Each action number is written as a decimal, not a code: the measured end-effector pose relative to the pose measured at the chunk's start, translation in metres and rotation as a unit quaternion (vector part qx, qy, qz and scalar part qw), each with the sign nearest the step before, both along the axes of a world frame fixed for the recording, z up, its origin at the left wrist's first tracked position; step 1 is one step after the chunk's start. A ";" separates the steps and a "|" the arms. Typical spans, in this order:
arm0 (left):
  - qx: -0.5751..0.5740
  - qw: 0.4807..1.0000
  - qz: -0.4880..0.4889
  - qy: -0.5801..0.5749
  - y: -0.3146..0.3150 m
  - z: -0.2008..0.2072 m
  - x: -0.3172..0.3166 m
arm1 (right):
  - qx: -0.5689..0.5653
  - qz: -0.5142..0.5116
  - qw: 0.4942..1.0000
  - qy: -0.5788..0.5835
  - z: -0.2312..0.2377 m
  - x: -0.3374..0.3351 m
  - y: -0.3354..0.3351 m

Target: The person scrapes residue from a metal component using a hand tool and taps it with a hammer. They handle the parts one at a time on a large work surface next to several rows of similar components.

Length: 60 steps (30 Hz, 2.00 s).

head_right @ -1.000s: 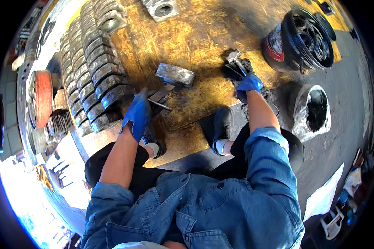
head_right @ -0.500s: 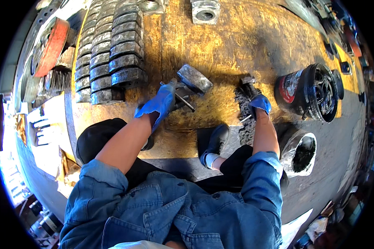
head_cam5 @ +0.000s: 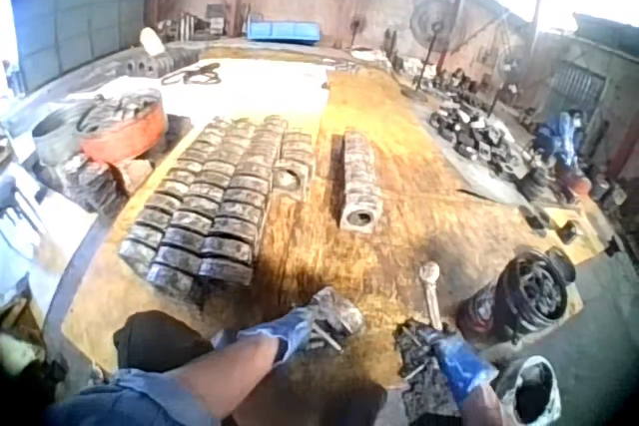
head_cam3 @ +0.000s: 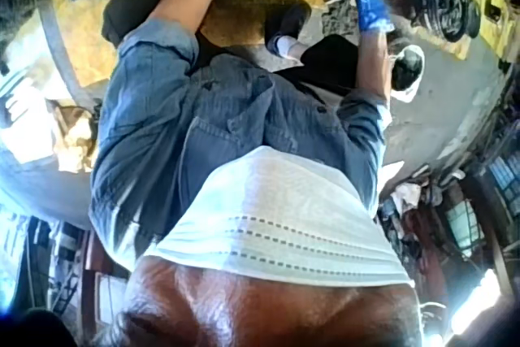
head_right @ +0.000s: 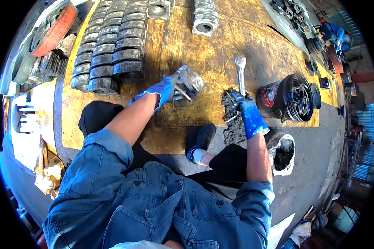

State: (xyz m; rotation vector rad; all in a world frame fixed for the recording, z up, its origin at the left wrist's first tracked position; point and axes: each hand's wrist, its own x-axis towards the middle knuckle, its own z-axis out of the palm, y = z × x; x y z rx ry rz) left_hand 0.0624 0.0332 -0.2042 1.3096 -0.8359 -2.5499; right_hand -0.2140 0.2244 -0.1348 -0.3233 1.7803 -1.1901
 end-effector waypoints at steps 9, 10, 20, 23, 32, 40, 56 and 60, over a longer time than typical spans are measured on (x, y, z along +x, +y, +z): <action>-0.019 0.999 -0.028 0.019 0.008 0.012 -0.011 | -0.056 0.087 0.991 0.086 0.012 0.151 0.022; -0.022 0.999 -0.026 0.018 0.009 0.007 -0.016 | -0.039 0.081 0.995 0.052 -0.009 0.158 0.027; 0.089 0.990 0.096 0.055 0.001 -0.024 -0.023 | -0.002 0.111 0.988 0.107 -0.015 0.217 0.039; 0.051 0.996 -0.006 0.073 -0.003 -0.035 -0.021 | 0.067 0.134 0.985 0.081 -0.052 0.203 0.045; -0.043 0.999 -0.018 -0.001 0.026 0.059 -0.018 | -0.005 0.171 0.951 0.258 -0.071 0.194 0.058; -0.022 0.999 -0.018 0.023 0.020 0.019 -0.020 | -0.056 0.101 0.975 0.188 -0.078 0.197 0.054; 0.072 0.983 -0.057 0.160 -0.013 -0.049 -0.006 | 0.147 0.211 0.948 0.185 -0.034 0.199 0.030; 0.053 0.996 -0.010 0.068 0.002 -0.030 -0.019 | 0.036 0.180 0.937 0.296 -0.061 0.195 0.043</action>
